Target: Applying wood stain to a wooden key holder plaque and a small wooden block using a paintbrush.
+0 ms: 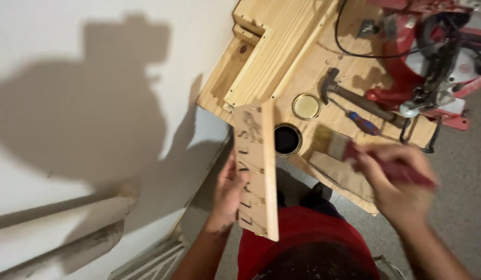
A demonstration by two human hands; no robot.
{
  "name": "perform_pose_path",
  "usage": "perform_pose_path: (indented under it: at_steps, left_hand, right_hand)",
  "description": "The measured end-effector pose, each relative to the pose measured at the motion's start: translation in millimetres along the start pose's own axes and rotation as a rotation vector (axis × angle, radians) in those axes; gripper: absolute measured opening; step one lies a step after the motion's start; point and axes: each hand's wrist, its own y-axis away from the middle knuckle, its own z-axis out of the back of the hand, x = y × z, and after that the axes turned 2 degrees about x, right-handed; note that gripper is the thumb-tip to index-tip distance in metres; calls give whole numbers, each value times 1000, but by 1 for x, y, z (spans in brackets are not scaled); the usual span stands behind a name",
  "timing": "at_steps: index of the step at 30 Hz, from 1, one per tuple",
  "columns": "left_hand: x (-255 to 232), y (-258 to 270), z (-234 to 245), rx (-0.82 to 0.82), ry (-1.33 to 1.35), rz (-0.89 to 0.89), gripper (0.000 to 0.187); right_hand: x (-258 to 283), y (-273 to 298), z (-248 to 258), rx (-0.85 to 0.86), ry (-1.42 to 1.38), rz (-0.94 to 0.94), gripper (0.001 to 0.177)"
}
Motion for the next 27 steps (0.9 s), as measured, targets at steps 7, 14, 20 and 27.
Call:
perform_pose_path:
  at_steps: [7,14,20,27]
  left_hand:
    - [-5,23,20,-242,-75,-101,76]
    - [0,41,26,-306,66,-38,82]
    - [7,44,45,-302,132,-20,85]
    - [2,46,41,-310,141,0,86]
  right_hand:
    - [-89,-22,-79,208,355,-262,26]
    - [-122,-28,-102,308,422,-253,25]
    - [-100,-33,-110,369,408,-298,21]
    - [-97,-32,-111,390,421,-296,22]
